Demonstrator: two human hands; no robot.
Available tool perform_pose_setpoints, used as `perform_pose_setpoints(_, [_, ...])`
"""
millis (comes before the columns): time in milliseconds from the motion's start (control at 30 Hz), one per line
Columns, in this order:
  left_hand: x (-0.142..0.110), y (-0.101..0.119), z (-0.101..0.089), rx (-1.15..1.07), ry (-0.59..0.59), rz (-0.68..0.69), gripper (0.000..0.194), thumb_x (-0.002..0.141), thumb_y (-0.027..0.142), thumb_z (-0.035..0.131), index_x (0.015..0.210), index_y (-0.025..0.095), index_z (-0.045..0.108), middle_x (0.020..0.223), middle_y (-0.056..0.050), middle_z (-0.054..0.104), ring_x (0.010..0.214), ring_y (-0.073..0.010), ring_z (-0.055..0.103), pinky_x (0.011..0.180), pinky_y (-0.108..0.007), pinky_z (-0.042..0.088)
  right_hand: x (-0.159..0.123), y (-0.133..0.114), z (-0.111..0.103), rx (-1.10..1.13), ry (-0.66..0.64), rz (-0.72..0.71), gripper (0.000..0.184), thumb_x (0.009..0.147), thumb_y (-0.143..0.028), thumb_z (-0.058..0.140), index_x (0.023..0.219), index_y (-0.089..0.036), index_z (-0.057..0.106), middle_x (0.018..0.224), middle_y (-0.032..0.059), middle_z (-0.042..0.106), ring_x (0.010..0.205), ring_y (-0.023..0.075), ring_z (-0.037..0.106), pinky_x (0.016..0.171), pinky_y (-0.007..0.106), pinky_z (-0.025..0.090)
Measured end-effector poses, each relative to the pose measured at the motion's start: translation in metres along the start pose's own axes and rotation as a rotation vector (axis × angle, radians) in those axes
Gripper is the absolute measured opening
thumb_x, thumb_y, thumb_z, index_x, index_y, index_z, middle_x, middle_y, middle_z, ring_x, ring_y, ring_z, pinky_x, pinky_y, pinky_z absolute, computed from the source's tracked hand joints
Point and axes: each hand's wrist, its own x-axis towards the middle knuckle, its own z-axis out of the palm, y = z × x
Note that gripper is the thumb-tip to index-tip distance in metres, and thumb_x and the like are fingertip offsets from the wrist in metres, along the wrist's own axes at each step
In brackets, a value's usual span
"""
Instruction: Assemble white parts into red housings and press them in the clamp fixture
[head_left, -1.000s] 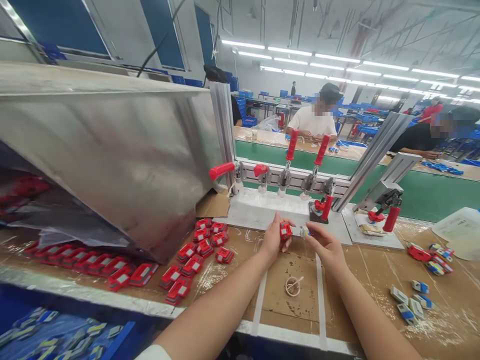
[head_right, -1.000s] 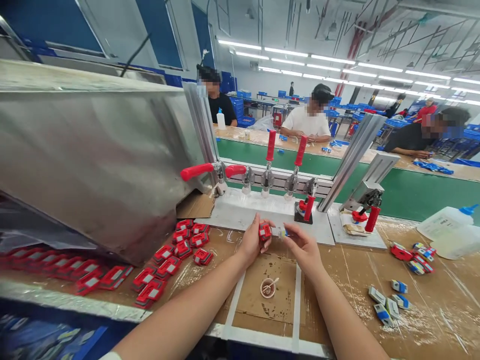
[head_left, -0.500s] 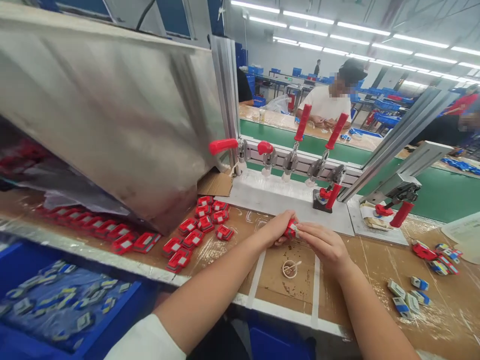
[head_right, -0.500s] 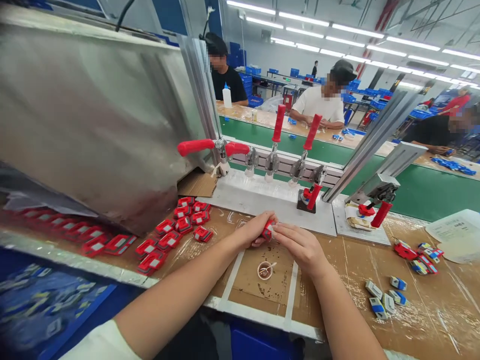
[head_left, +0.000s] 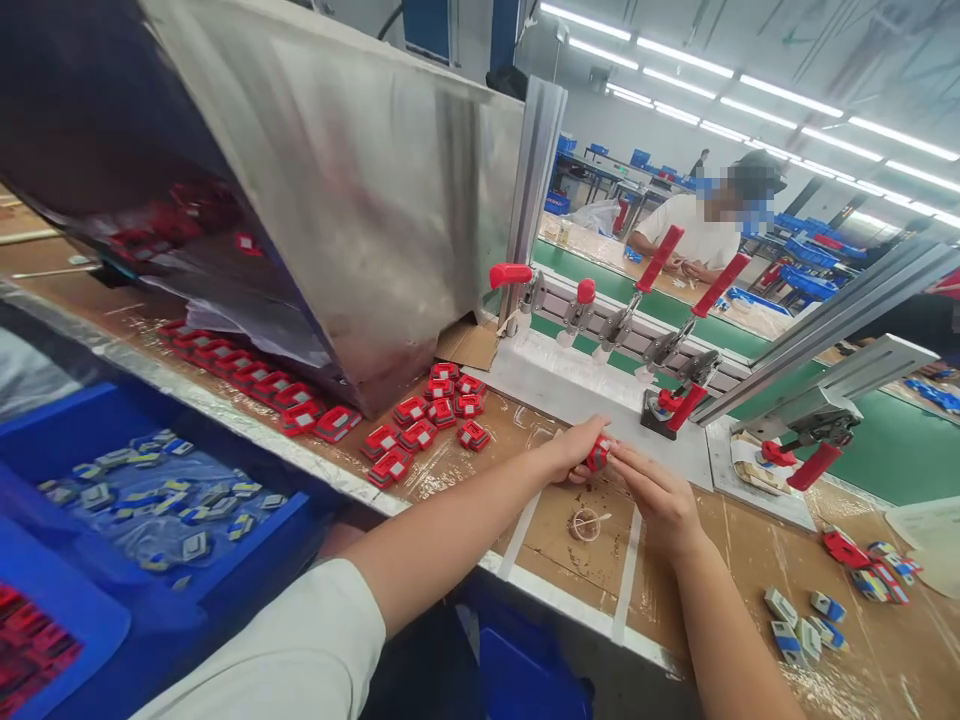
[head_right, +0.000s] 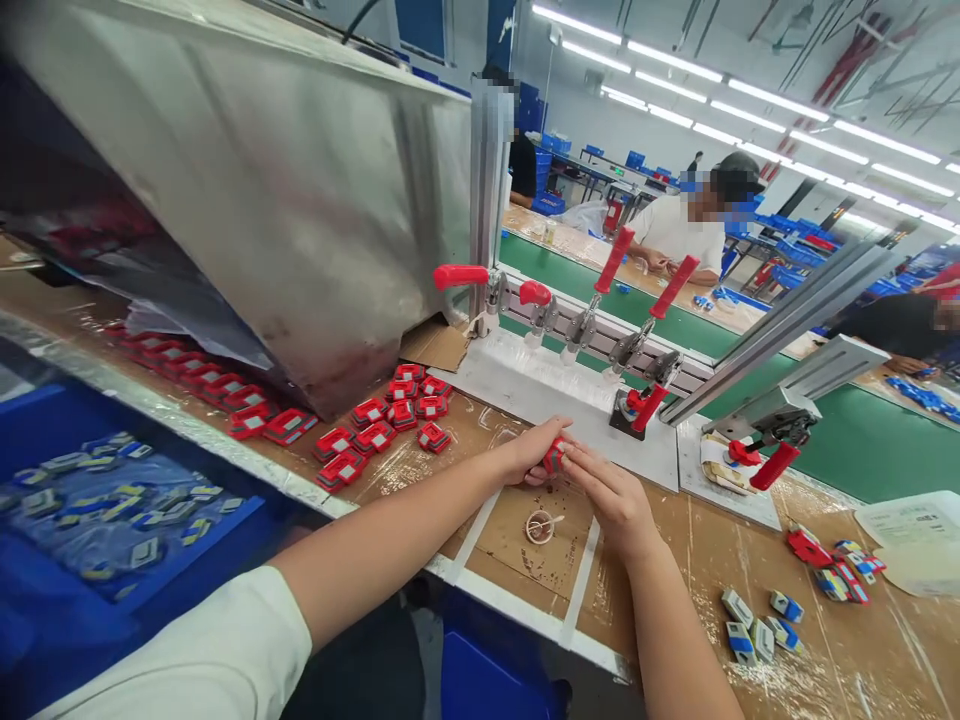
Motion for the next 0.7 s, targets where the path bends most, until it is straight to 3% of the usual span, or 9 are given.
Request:
perform_pose_setpoints(167, [0.003, 0.008, 0.02, -0.2, 0.038, 0.097, 0.063, 0.085, 0.083, 0.042, 0.074, 0.02, 0.048, 0.055, 0.005, 0.046, 0.04, -0.009, 0.034, 0.043, -0.021, 0.023, 0.005, 0.0, 0.017, -0.009, 0.22, 0.201, 0.065, 0.098, -0.02, 0.064, 0.158, -0.029, 0.039, 0.16, 0.0124, 0.041, 0.143, 0.0313, 0.047, 0.114, 0.053, 0.049])
perform_pose_setpoints(333, [0.005, 0.016, 0.046, -0.094, 0.052, 0.218, 0.072, 0.085, 0.086, 0.04, 0.095, 0.018, 0.062, 0.065, 0.002, 0.055, 0.053, -0.0104, 0.044, 0.052, -0.021, 0.031, 0.003, 0.005, 0.022, -0.059, 0.46, 0.385, 0.057, 0.096, -0.03, 0.068, 0.15, -0.021, 0.051, 0.147, 0.0165, 0.056, 0.135, 0.0325, 0.055, 0.112, 0.056, 0.048])
perform_pose_setpoints(467, [0.003, 0.016, 0.05, 0.16, 0.007, 0.281, 0.078, 0.088, 0.085, 0.036, 0.114, 0.017, 0.064, 0.08, -0.003, 0.061, 0.061, -0.0126, 0.051, 0.054, -0.022, 0.037, -0.001, 0.006, 0.02, 0.157, 0.588, 0.567, 0.054, 0.095, -0.036, 0.067, 0.146, -0.021, 0.056, 0.144, 0.0154, 0.059, 0.126, 0.031, 0.062, 0.109, 0.052, 0.051])
perform_pose_setpoints(533, [0.0, 0.018, 0.043, 0.372, 0.052, 0.461, 0.074, 0.089, 0.079, 0.046, 0.131, 0.02, 0.06, 0.104, -0.007, 0.066, 0.071, -0.0141, 0.056, 0.059, -0.024, 0.042, -0.001, 0.007, 0.018, 0.356, 0.675, 0.631, 0.058, 0.094, -0.039, 0.068, 0.147, -0.022, 0.052, 0.147, 0.0156, 0.056, 0.126, 0.03, 0.062, 0.107, 0.049, 0.052])
perform_pose_setpoints(600, [-0.002, 0.022, 0.032, 0.627, 0.039, 0.706, 0.069, 0.085, 0.066, 0.064, 0.141, 0.027, 0.056, 0.132, -0.009, 0.06, 0.084, -0.0156, 0.06, 0.069, -0.026, 0.048, -0.001, 0.009, 0.016, 0.538, 0.743, 0.661, 0.065, 0.092, -0.042, 0.07, 0.15, -0.026, 0.045, 0.154, 0.0153, 0.049, 0.122, 0.0289, 0.064, 0.104, 0.048, 0.055])
perform_pose_setpoints(633, [-0.003, 0.025, 0.027, 0.741, -0.004, 0.799, 0.067, 0.083, 0.059, 0.072, 0.141, 0.029, 0.058, 0.138, -0.009, 0.058, 0.089, -0.0163, 0.06, 0.074, -0.027, 0.049, 0.0, 0.01, 0.015, 0.611, 0.757, 0.671, 0.07, 0.091, -0.043, 0.072, 0.152, -0.029, 0.041, 0.157, 0.0148, 0.045, 0.117, 0.0277, 0.067, 0.1, 0.047, 0.057])
perform_pose_setpoints(700, [-0.002, 0.031, 0.018, 0.879, -0.104, 0.857, 0.057, 0.082, 0.048, 0.077, 0.134, 0.029, 0.064, 0.135, -0.007, 0.062, 0.092, -0.0171, 0.061, 0.079, -0.028, 0.05, -0.001, 0.014, 0.014, 0.725, 0.755, 0.693, 0.078, 0.088, -0.045, 0.075, 0.154, -0.034, 0.034, 0.16, 0.0137, 0.039, 0.103, 0.0244, 0.072, 0.093, 0.045, 0.06])
